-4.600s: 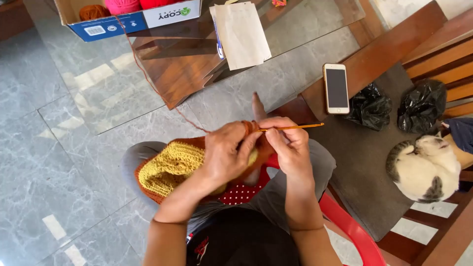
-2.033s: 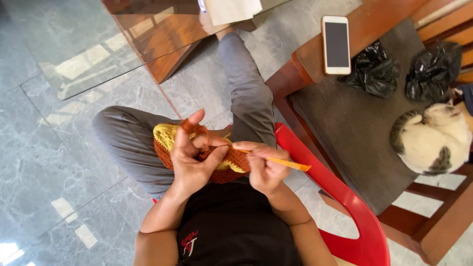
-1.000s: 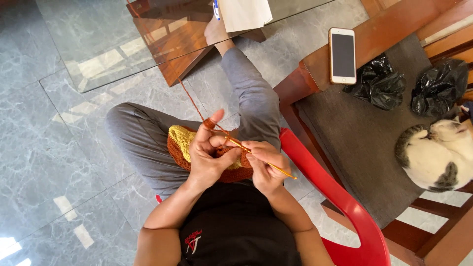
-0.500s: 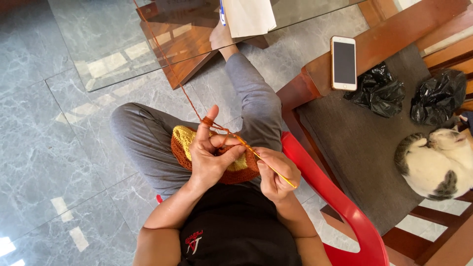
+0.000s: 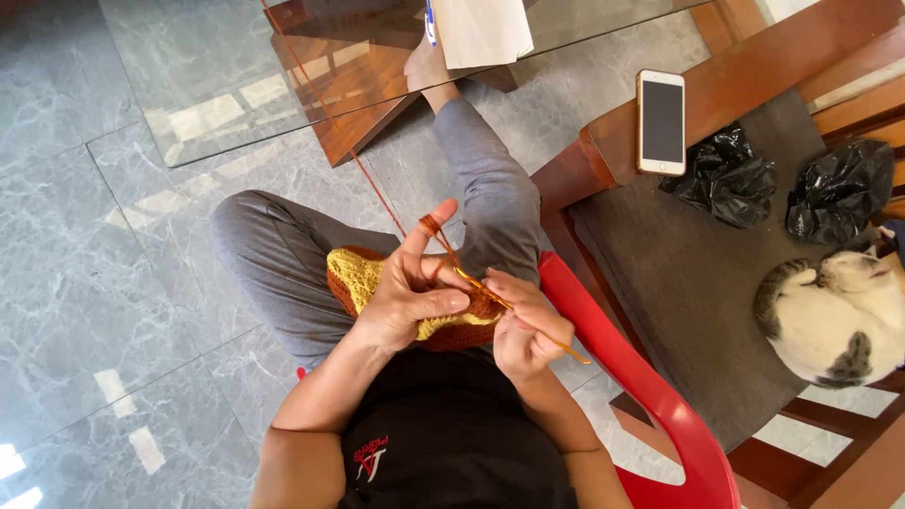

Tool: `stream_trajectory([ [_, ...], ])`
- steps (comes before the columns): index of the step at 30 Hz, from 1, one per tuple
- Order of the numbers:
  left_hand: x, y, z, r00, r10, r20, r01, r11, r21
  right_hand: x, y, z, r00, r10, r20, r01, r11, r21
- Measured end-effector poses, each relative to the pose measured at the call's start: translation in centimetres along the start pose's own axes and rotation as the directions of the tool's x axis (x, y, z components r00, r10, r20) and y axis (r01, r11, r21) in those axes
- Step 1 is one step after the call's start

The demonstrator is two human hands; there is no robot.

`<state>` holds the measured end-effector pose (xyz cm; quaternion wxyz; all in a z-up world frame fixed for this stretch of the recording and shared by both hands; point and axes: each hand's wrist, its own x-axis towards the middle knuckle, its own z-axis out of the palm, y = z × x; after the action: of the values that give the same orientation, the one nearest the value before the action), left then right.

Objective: A person is crocheting a yellow and brown hat using a crochet hook and yarn while sitting in a chair.

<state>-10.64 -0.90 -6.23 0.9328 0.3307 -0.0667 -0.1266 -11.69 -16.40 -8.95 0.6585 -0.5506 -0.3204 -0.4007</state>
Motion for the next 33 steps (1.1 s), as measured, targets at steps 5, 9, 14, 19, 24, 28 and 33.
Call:
stream_trajectory([
  [5, 0.0, -0.1, -0.5, 0.999, -0.04, 0.022, 0.041, 0.999, -0.006, 0.6, -1.2, -0.4, 0.983, 0.181, -0.024, -0.177, 0.977, 0.118],
  [9, -0.1, 0.2, -0.9, 0.993, -0.103, 0.055, 0.102, 0.995, 0.018, 1.3, -2.3, -0.8, 0.961, 0.275, -0.02, -0.271, 0.956, 0.115],
  [14, -0.4, 0.2, -1.0, 0.992, -0.113, 0.059, 0.114, 0.993, -0.012, 1.1, -2.6, -1.5, 0.923, 0.383, -0.02, -0.373, 0.909, 0.187],
  [19, -0.3, -0.6, -0.6, 0.997, -0.065, 0.042, 0.065, 0.998, -0.005, 0.0, -1.3, -1.9, 0.847, 0.528, -0.057, -0.482, 0.809, 0.335],
  [24, -0.2, -1.2, -0.3, 0.997, 0.081, -0.008, -0.079, 0.99, 0.118, -0.8, -0.1, -2.6, 0.848, 0.525, -0.068, -0.504, 0.841, 0.197],
  [28, -0.2, -1.5, -0.7, 0.996, 0.085, -0.008, -0.083, 0.988, 0.13, 1.0, -0.9, -1.5, 0.815, 0.574, -0.075, -0.554, 0.811, 0.19],
  [33, -0.1, -2.3, -1.1, 0.995, 0.09, -0.053, -0.085, 0.993, 0.085, 0.4, -0.9, -1.0, 0.781, 0.598, -0.179, -0.557, 0.797, 0.232],
])
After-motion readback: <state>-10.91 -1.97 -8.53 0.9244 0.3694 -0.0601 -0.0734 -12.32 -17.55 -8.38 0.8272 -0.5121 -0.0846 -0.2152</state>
